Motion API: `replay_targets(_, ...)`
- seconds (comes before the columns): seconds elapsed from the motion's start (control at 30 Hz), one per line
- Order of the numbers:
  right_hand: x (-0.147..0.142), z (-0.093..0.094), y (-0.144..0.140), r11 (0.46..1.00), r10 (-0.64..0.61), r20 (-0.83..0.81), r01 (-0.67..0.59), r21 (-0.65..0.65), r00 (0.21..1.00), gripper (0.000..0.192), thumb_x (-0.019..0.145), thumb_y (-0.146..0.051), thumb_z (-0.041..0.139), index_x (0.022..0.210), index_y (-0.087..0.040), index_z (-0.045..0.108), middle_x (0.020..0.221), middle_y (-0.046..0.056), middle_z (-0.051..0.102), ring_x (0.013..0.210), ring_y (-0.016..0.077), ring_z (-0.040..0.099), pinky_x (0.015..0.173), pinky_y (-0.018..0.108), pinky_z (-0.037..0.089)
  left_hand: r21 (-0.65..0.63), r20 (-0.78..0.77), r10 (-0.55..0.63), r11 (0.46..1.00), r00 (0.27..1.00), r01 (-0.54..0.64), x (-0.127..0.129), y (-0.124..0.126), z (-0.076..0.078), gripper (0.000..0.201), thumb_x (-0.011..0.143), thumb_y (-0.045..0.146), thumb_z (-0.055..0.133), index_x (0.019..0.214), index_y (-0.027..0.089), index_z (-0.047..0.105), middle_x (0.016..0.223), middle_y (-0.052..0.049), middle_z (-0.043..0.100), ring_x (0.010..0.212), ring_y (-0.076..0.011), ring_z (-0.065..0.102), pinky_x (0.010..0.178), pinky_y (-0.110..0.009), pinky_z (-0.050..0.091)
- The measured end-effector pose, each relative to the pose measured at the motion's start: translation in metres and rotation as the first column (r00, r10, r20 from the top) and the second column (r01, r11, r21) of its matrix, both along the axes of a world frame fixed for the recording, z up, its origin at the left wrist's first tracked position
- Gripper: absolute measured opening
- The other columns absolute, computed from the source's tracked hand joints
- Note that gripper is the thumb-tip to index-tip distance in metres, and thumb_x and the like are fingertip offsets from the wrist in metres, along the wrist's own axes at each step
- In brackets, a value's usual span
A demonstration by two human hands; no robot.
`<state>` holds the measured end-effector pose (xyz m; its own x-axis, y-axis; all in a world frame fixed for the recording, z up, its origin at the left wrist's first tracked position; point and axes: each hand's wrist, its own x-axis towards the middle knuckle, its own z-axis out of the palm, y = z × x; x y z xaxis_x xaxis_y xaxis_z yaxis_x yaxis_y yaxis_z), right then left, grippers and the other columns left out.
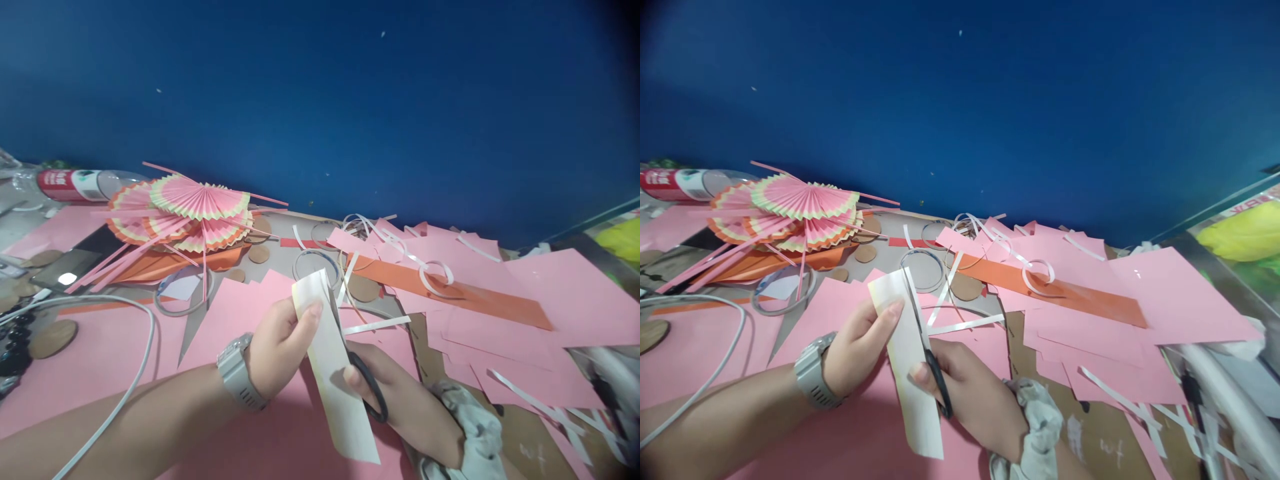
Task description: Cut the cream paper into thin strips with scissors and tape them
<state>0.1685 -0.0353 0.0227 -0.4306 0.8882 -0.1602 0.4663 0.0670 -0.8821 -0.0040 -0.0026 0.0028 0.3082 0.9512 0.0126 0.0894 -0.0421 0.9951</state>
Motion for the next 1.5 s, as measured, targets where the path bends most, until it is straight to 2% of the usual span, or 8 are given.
replay_targets(0.2, 0.0008, 0.0015, 0.0008, 0.999, 0.034, 0.0, -0.034, -0.037, 0.999, 0.028, 0.087, -0.048, 0.042, 0.083, -0.032, 0.065, 0.067, 0.002, 0.06, 0.065, 0.0196, 0.06, 0.055, 0.025, 0.054, -0.007, -0.029, -0.05, 0.999, 0.998, 0.05, 0.0005, -0.0002, 0.0005, 0.041, 0.094, 0.04, 0.033, 0.063, 0.016, 0.045, 0.054, 0.003, 0.042, 0.048, -0.008, 0.04, 0.044, -0.02, 0.032)
replay_targets(0.37, 0.0002, 0.0016, 0.0006, 0.997, 0.059, 0.0, -0.059, -0.059, 0.998, 0.031, 0.089, -0.047, 0.038, 0.084, -0.029, 0.062, 0.074, 0.003, 0.061, 0.071, 0.021, 0.06, 0.063, 0.028, 0.054, 0.012, -0.048, -0.048, 0.999, 0.998, 0.048, 0.001, -0.0007, 0.0013, 0.039, 0.093, 0.038, 0.033, 0.063, 0.016, 0.044, 0.055, 0.003, 0.041, 0.049, -0.0084, 0.04, 0.045, -0.02, 0.032)
replay_targets(0.53, -0.0003, 0.0034, 0.0011, 0.996, 0.053, 0.0, -0.053, -0.074, 0.999, 0.033, 0.087, -0.052, 0.039, 0.085, -0.03, 0.063, 0.072, 0.003, 0.061, 0.071, 0.0225, 0.06, 0.061, 0.029, 0.054, 0.035, -0.066, -0.04, 0.998, 0.997, 0.043, 0.0015, 0.0012, 0.002, 0.038, 0.093, 0.037, 0.034, 0.063, 0.016, 0.044, 0.056, 0.003, 0.041, 0.05, -0.0085, 0.039, 0.046, -0.02, 0.032)
replay_targets(0.8, -0.0014, 0.0039, 0.0008, 0.999, 0.038, -0.005, -0.039, -0.035, 0.999, 0.029, 0.088, -0.048, 0.04, 0.085, -0.032, 0.065, 0.071, 0.002, 0.062, 0.071, 0.0212, 0.062, 0.059, 0.027, 0.055, 0.032, -0.058, -0.047, 0.998, 0.997, 0.049, 0.0015, 0.0003, 0.0025, 0.037, 0.093, 0.037, 0.034, 0.065, 0.016, 0.044, 0.057, 0.003, 0.042, 0.052, -0.0089, 0.04, 0.048, -0.021, 0.034)
replay_targets(1.03, -0.0022, 0.0055, 0.0006, 0.999, 0.028, 0.016, -0.028, -0.035, 0.999, 0.032, 0.088, -0.051, 0.039, 0.086, -0.031, 0.064, 0.07, 0.004, 0.061, 0.066, 0.0215, 0.06, 0.059, 0.029, 0.056, -0.013, -0.044, -0.081, 0.997, 0.996, 0.081, 0.0017, 0.0, 0.0019, 0.04, 0.093, 0.04, 0.033, 0.062, 0.017, 0.043, 0.054, 0.003, 0.04, 0.048, -0.0084, 0.038, 0.044, -0.02, 0.031)
replay_targets(1.23, -0.0022, 0.0045, 0.0012, 0.998, 0.032, 0.012, -0.032, -0.047, 0.999, 0.033, 0.089, -0.049, 0.038, 0.083, -0.029, 0.062, 0.073, 0.003, 0.06, 0.071, 0.0204, 0.06, 0.062, 0.026, 0.054, 0.023, -0.062, -0.089, 0.996, 0.994, 0.091, 0.0006, 0.0005, 0.0012, 0.037, 0.093, 0.04, 0.033, 0.067, 0.016, 0.044, 0.06, 0.003, 0.043, 0.053, -0.0088, 0.041, 0.048, -0.02, 0.034)
replay_targets(1.5, -0.0016, 0.0028, -0.0001, 0.997, 0.017, 0.004, -0.017, -0.07, 1.0, 0.033, 0.089, -0.048, 0.039, 0.083, -0.025, 0.061, 0.074, 0.002, 0.059, 0.071, 0.0206, 0.059, 0.063, 0.028, 0.053, 0.016, -0.087, -0.105, 0.994, 0.991, 0.107, 0.0012, 0.0015, 0.0023, 0.039, 0.093, 0.04, 0.031, 0.064, 0.017, 0.041, 0.056, 0.003, 0.039, 0.049, -0.0082, 0.037, 0.045, -0.021, 0.03)
